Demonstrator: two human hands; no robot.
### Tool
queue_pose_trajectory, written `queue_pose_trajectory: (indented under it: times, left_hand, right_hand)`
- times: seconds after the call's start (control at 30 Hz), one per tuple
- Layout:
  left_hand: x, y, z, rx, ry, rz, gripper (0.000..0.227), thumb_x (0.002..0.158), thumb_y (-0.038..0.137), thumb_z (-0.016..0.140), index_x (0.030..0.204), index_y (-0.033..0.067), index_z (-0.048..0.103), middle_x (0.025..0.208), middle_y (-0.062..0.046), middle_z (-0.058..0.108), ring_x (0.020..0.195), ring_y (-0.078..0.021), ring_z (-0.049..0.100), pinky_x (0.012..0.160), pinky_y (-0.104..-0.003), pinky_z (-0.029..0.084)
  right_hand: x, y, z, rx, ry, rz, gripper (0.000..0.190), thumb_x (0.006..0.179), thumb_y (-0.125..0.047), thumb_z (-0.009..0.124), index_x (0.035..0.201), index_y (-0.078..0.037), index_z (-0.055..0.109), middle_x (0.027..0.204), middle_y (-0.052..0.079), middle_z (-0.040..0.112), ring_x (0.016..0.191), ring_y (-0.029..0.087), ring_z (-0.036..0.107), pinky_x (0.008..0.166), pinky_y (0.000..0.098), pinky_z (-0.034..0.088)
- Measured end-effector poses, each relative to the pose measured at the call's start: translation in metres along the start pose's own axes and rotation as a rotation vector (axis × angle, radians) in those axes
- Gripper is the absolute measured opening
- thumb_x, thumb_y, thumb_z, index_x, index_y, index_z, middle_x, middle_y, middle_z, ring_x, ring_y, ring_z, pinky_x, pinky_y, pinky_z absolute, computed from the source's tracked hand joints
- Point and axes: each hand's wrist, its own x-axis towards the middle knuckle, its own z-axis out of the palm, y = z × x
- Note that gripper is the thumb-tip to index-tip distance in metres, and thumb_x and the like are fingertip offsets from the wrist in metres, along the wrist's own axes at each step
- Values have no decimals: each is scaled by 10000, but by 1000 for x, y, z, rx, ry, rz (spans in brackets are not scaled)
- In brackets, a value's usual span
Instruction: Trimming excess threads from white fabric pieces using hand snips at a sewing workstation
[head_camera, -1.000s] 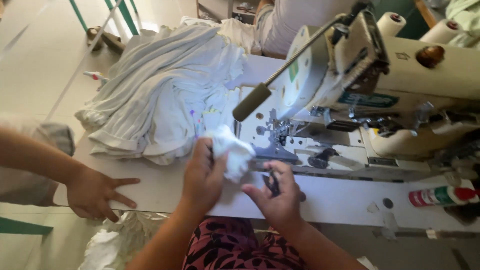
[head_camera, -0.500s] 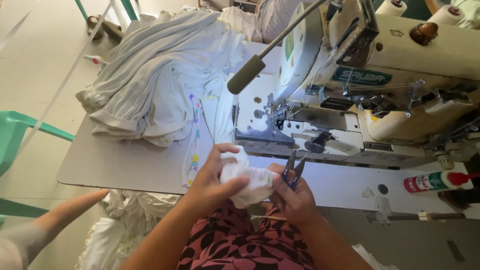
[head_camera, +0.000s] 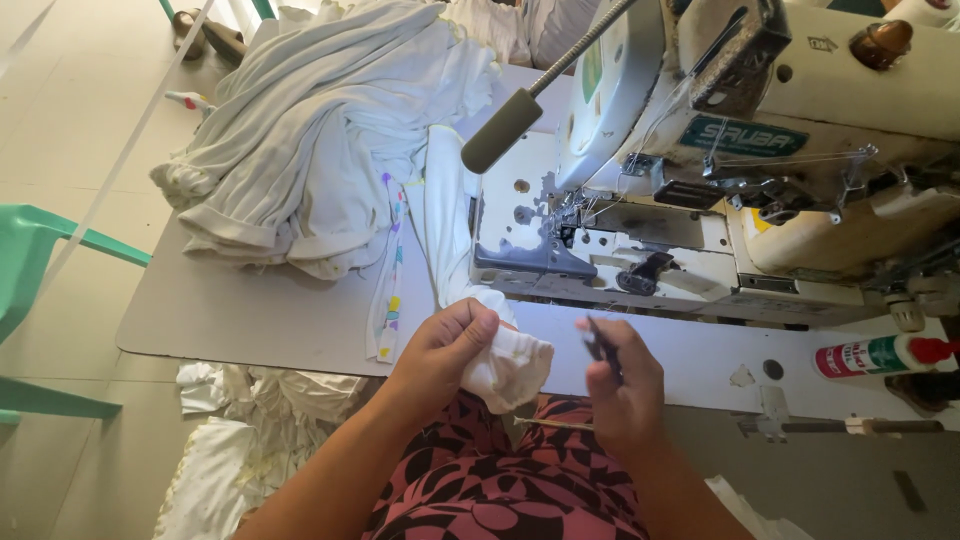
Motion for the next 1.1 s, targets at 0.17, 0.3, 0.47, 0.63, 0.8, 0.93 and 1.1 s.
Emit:
queue_pose_trajectory:
  times: [0.17, 0.3, 0.47, 0.63, 0.8, 0.93, 1.1]
  left_hand:
    - [4, -7, 2, -88, 39, 31, 298, 1004, 345, 621, 831, 103, 615, 665, -24, 644, 559, -124, 561, 539, -264, 440]
    - [0, 1, 8, -59, 88, 0, 318, 992, 360, 620, 851, 76, 641, 689, -43, 662, 598, -134, 588, 575, -271, 471]
    - [-8, 9, 18, 46, 126, 67, 332, 1001, 352, 616, 778, 107, 589, 619, -16, 634, 582, -120, 575, 594, -268, 478]
    - [-8, 8, 22, 145, 159, 79, 334, 999, 367, 610, 773, 121, 589, 651, -2, 622, 627, -119, 574, 640, -274, 480]
    - [-5, 2, 25, 235, 178, 120, 317, 1006, 359, 605, 779, 138, 592, 689, 36, 609, 677, -105, 571, 683, -277, 486]
    - [-6, 4, 27, 225, 179, 122, 323, 1001, 373, 601, 778, 139, 599, 694, 29, 629, 677, -109, 585, 684, -277, 486]
    - [-5, 3, 30, 285, 188, 131, 322, 1002, 380, 592, 782, 146, 604, 687, 37, 637, 675, -106, 593, 682, -281, 495]
  right_hand:
    - [-3, -23, 3, -443, 101, -405, 270, 979, -357, 602, 922, -103, 672, 653, 25, 522, 520, 197, 442, 481, 339, 338]
    - [-7, -29, 2, -530, 137, -407, 279, 966, -374, 596, 883, -120, 677, 619, 10, 500, 501, 193, 434, 470, 341, 306]
    - [-9, -31, 1, -652, 161, -399, 292, 969, -400, 601, 898, -132, 693, 631, -1, 524, 513, 197, 467, 464, 334, 317]
    - [-11, -32, -2, -679, 164, -393, 292, 966, -407, 602, 910, -136, 694, 622, -11, 508, 498, 177, 451, 446, 326, 308]
    - [-13, -31, -6, -674, 159, -390, 310, 965, -411, 598, 936, -122, 706, 657, 7, 576, 516, 181, 501, 451, 325, 349]
    - [-14, -31, -10, -695, 156, -368, 290, 957, -398, 617, 941, -122, 705, 676, 2, 592, 537, 198, 529, 475, 326, 376]
    - [-13, -31, -10, -719, 166, -357, 279, 950, -404, 627, 947, -139, 717, 671, -6, 590, 537, 199, 539, 465, 329, 371]
